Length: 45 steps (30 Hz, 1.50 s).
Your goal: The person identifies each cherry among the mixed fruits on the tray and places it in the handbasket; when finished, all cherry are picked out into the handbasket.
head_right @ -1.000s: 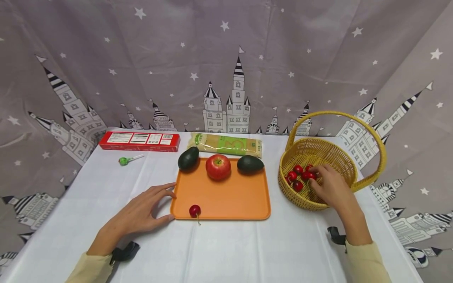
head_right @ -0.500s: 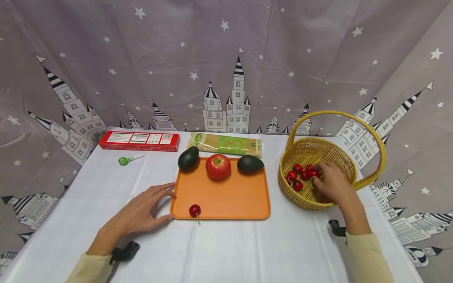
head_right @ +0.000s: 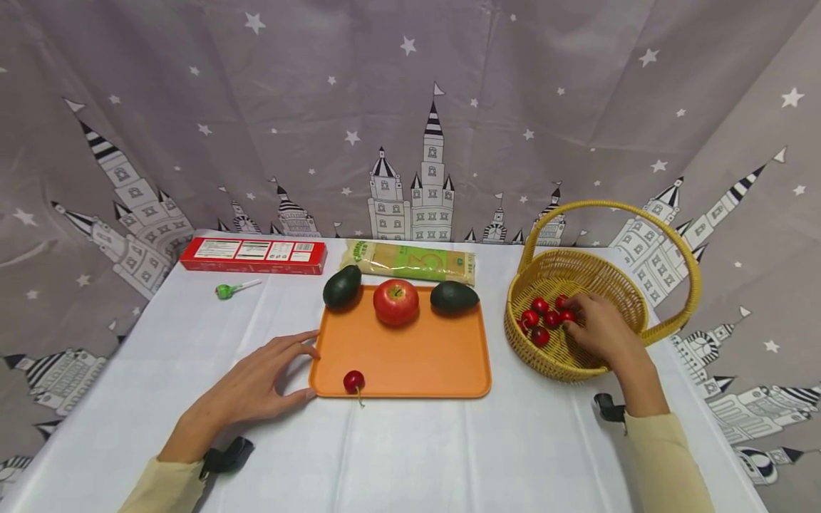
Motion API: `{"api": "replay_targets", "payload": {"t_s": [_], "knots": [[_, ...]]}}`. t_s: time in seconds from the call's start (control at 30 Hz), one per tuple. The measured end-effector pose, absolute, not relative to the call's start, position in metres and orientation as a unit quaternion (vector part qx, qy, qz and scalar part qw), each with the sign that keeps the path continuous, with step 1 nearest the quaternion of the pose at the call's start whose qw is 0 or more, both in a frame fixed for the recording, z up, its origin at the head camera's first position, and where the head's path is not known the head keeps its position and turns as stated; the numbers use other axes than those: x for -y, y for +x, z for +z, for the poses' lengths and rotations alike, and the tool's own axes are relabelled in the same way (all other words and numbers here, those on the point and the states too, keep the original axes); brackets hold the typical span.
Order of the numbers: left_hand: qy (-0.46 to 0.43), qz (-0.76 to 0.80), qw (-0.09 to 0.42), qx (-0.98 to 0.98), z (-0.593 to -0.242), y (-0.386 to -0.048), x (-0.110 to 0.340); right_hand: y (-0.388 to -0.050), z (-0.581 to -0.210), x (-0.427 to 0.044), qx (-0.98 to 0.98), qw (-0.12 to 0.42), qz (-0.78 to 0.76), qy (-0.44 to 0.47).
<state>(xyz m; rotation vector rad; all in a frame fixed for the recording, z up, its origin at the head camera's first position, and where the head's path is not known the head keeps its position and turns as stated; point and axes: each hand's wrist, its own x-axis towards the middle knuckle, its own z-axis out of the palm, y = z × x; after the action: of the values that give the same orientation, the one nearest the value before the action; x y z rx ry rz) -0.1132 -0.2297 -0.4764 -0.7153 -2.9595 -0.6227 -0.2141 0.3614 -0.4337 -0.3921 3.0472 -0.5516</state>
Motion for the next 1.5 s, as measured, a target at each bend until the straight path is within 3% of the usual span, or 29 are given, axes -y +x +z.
{"api": "replay_targets", "payload": {"t_s": [0.6,1.13,1.5], "knots": [[-0.229,-0.194,0.014,0.954,-0.477,-0.114,0.231,-0.204,-0.42,-0.341,-0.97,-0.033,-0.196,-0.142],[-0.217,-0.192,-0.002,0.957,-0.476,-0.113,0.23,-0.191,-0.403,-0.283,-0.952,-0.099,-0.205,-0.205],[-0.213,-0.193,-0.006,0.958,-0.476,-0.113,0.229,-0.189,-0.402,-0.245,-0.938,-0.077,-0.233,-0.245]]}}
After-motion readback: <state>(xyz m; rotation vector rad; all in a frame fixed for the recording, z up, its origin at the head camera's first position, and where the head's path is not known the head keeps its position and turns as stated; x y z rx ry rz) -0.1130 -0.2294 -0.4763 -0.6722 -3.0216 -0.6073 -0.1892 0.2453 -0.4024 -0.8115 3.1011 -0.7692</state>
